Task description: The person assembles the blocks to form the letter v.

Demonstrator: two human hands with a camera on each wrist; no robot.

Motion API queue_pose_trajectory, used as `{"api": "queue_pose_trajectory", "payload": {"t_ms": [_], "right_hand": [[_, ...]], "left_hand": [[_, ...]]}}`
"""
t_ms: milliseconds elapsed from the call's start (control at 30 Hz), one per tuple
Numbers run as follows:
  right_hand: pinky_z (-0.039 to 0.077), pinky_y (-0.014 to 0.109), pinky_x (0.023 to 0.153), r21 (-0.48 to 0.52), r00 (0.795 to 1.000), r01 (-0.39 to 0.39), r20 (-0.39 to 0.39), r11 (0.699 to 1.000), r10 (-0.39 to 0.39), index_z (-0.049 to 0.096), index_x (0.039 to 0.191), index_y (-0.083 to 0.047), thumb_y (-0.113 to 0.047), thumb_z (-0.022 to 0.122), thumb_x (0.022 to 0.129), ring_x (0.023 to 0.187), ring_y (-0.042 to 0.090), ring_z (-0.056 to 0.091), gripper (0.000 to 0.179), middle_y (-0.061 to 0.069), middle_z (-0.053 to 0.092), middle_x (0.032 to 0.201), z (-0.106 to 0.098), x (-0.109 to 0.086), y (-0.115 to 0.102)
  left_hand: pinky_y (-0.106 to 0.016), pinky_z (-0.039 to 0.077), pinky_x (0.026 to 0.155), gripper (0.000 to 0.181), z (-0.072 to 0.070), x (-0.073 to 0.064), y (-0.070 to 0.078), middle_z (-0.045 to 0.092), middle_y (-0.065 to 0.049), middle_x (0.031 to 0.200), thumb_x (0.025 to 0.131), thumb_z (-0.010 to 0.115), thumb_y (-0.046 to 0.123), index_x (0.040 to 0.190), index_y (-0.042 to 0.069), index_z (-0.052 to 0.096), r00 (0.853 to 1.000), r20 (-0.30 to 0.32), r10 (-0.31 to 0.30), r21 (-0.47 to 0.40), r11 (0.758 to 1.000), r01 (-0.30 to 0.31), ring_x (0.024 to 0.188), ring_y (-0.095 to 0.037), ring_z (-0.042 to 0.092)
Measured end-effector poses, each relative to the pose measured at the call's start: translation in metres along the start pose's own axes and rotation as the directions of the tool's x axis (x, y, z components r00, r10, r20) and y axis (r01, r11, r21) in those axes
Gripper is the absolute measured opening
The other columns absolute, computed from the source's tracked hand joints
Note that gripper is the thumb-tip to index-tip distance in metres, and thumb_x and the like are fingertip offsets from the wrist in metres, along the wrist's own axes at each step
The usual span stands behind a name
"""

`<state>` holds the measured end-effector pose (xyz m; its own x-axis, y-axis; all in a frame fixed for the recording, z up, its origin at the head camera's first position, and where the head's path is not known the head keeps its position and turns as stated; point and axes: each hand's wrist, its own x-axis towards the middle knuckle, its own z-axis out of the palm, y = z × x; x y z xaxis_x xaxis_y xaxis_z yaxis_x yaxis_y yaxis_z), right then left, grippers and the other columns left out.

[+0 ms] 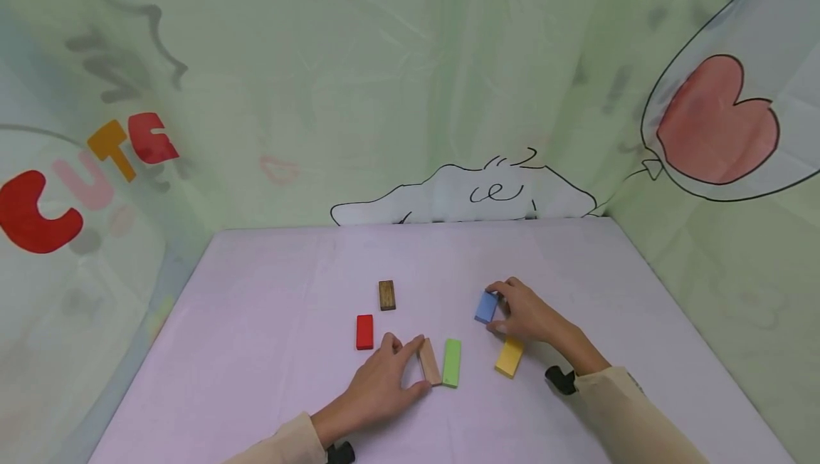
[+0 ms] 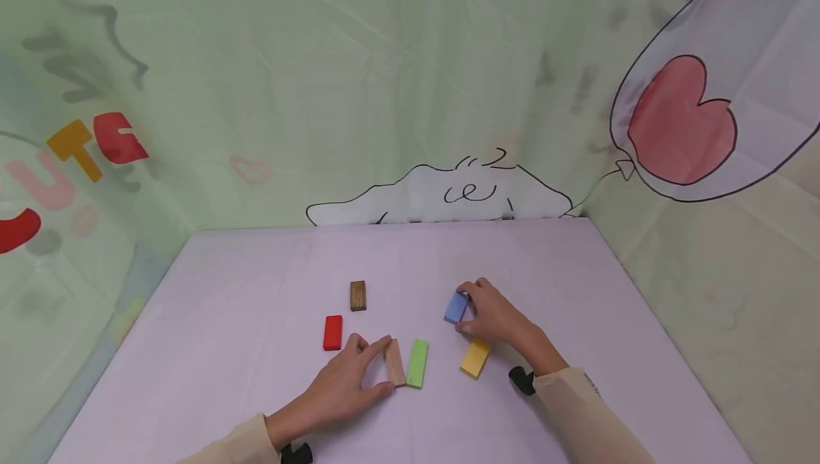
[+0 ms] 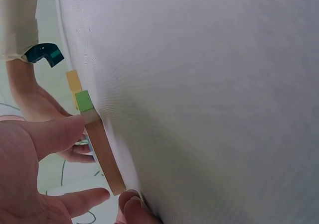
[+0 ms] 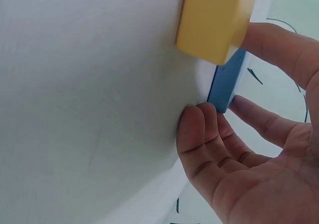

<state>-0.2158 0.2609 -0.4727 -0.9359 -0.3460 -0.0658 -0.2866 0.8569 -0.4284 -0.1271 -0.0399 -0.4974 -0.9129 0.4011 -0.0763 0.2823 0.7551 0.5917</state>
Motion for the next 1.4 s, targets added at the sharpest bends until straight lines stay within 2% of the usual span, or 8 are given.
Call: {"api": "queue_pose_trajectory", "payload": {"t_ms": [267,633,933,1400], "right_hand": [[0.057,0.044,0.088,0.012,1.000,-0.011,0.006,1.000,0.011,0.062,0.136,-0.002,-0.018,0.090,0.082,0.100,0.026,0.060,0.064,0.020,0.063,0.121,0.000,0.000,-0.002],[0.053,0.035,0.082,0.047,1.000,0.002,0.012,0.999,-0.003,0.062,0.137,-0.003,-0.019,0.090,0.082,0.094,0.020,0.057,0.064,0.016,0.062,0.120,0.002,0.002,-0.005],[0.057,0.038,0.086,0.085,0.999,0.011,0.045,0.996,-0.015,0.064,0.136,-0.006,-0.020,0.092,0.081,0.099,0.023,0.059,0.064,0.014,0.063,0.119,0.001,0.001,-0.015],[0.056,0.036,0.089,0.117,0.996,0.040,0.078,0.992,-0.049,0.064,0.136,-0.008,-0.020,0.092,0.081,0.100,0.021,0.059,0.063,0.009,0.063,0.119,0.005,0.007,-0.024]], "left_hand": [[-0.021,0.036,0.055,0.072,0.004,0.002,-0.001,0.048,-0.003,0.111,0.091,0.079,0.041,0.156,0.022,0.054,1.000,0.010,-0.012,0.024,1.000,0.012,0.072,-0.009,0.043],[-0.020,0.038,0.056,0.072,0.003,0.000,0.000,0.049,-0.004,0.114,0.092,0.079,0.040,0.156,0.021,0.054,1.000,-0.002,-0.012,0.047,0.999,0.012,0.075,-0.009,0.044],[-0.021,0.038,0.057,0.071,0.003,0.000,0.001,0.050,-0.004,0.114,0.092,0.081,0.039,0.155,0.021,0.054,1.000,-0.008,0.007,0.032,0.999,-0.007,0.076,-0.008,0.044],[-0.021,0.039,0.057,0.071,0.004,0.001,0.000,0.049,-0.004,0.115,0.091,0.080,0.039,0.155,0.022,0.054,1.000,0.008,-0.015,0.027,1.000,0.015,0.078,-0.008,0.045]]}}
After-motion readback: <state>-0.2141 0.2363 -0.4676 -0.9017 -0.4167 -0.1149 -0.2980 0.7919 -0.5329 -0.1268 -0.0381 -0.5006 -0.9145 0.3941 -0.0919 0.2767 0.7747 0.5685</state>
